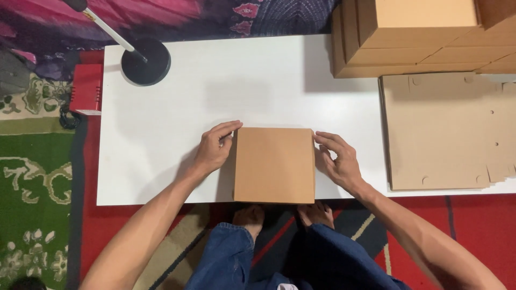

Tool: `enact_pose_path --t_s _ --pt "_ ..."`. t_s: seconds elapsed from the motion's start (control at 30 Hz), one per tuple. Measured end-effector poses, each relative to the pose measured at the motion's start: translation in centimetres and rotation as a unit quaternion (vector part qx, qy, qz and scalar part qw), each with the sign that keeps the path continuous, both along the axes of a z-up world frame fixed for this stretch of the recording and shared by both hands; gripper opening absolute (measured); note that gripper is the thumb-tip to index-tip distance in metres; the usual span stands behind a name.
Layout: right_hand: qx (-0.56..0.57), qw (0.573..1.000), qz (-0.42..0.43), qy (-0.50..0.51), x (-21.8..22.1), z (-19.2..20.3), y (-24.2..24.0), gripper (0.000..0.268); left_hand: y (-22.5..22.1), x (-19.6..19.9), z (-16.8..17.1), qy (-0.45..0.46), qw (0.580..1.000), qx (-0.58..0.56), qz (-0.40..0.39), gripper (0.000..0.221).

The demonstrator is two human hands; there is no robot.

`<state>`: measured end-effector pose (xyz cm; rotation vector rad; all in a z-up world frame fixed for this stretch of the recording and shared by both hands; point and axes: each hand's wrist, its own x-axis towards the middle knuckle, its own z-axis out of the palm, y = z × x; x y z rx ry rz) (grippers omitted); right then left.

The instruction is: Folding flat cardboard sheets into boxes and stacking them.

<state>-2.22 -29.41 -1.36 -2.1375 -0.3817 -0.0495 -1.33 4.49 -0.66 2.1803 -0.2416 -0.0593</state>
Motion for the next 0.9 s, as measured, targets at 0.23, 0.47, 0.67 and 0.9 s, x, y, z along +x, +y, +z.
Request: enact_pose_path --t_s 0.23,0.47,0.67,0.9 --pt "-0.009 0.998 -0.051 0.02 -4.6 -0.8 0.1 0.053 -2.0 -4.2 1.9 0.021 0.991 0.016 0.129 0.046" --pt "-0.021 0.968 -0.089 0.235 -8.5 1.8 0.8 0.092 -2.6 -8.9 3.4 0.287 0.95 0.088 0.085 0.094" --pt "0.031 0.9 -0.113 0.42 -9.1 2.0 1.7 0.075 -3.4 -9.1 2.7 0.409 0.904 0.008 0.121 0.087" --pt "0.097 0.888 -0.141 0.427 -9.3 -0.5 1.4 0.059 -3.8 -8.8 3.5 0.4 0.895 -0.082 0.181 0.076"
